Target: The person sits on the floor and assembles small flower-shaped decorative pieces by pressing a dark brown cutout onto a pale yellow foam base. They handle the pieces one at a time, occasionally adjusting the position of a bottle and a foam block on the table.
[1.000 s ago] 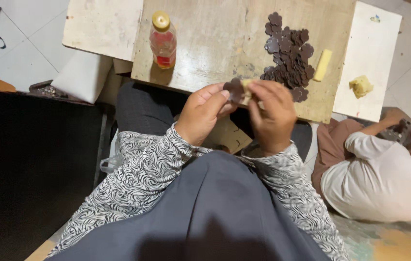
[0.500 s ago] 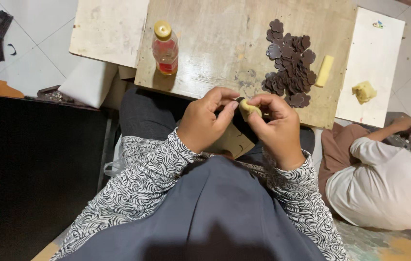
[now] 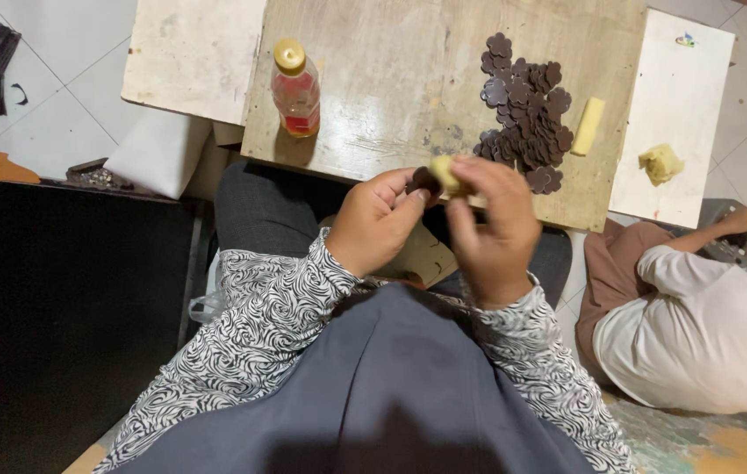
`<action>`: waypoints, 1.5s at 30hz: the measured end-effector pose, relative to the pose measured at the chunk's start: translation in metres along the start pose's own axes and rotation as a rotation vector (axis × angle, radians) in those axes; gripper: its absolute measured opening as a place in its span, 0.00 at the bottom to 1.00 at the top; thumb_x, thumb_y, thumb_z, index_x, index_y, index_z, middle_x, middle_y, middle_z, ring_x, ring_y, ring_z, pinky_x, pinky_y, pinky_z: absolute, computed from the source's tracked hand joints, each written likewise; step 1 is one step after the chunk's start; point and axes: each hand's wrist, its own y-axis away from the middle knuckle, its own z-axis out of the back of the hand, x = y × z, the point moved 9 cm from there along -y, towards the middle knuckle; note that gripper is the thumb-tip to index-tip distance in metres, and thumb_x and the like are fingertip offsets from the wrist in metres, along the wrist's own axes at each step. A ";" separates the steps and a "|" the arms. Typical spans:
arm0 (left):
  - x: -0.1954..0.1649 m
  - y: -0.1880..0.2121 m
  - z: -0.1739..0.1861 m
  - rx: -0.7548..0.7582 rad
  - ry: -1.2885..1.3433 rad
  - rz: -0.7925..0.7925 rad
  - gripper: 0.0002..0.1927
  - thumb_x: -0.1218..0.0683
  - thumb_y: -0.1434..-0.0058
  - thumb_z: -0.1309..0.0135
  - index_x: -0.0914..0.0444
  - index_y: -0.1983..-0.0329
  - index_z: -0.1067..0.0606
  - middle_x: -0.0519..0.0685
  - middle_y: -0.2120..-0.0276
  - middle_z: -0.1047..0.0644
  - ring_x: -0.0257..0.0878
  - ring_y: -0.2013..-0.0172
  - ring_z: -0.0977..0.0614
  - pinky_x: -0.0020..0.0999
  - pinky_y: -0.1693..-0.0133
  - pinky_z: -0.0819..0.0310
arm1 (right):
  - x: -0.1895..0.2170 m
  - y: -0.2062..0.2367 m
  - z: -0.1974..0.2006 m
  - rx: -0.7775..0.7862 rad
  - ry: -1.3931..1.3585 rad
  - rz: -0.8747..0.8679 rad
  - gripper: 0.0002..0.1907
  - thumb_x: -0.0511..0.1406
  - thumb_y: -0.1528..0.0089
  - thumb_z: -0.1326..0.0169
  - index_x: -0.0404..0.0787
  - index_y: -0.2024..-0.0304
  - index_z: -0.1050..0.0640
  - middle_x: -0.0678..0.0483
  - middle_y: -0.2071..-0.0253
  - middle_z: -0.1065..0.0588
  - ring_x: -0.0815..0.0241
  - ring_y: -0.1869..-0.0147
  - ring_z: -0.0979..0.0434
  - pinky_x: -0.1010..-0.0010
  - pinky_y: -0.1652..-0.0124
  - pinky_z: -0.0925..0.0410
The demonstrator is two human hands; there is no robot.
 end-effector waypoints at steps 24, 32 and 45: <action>0.034 -0.001 0.005 0.076 0.491 0.181 0.15 0.59 0.24 0.56 0.71 0.40 0.27 0.47 0.53 0.19 0.30 0.55 0.18 0.26 0.53 0.22 | 0.015 -0.004 -0.003 0.039 0.211 0.140 0.16 0.22 0.40 0.38 0.37 0.51 0.19 0.48 0.49 0.22 0.49 0.42 0.22 0.60 0.41 0.29; 0.051 0.006 0.014 -0.126 0.432 0.418 0.15 0.57 0.32 0.60 0.66 0.48 0.27 0.43 0.60 0.20 0.28 0.61 0.17 0.26 0.55 0.19 | 0.006 -0.009 -0.007 0.092 0.256 0.154 0.14 0.23 0.40 0.34 0.37 0.53 0.19 0.49 0.51 0.22 0.49 0.43 0.22 0.60 0.43 0.29; 0.035 0.002 0.011 -0.070 0.319 0.297 0.18 0.57 0.29 0.58 0.67 0.39 0.29 0.46 0.51 0.20 0.31 0.52 0.18 0.30 0.50 0.21 | 0.004 -0.006 0.006 0.027 0.177 0.084 0.15 0.23 0.40 0.37 0.38 0.52 0.19 0.50 0.49 0.21 0.51 0.44 0.21 0.63 0.43 0.27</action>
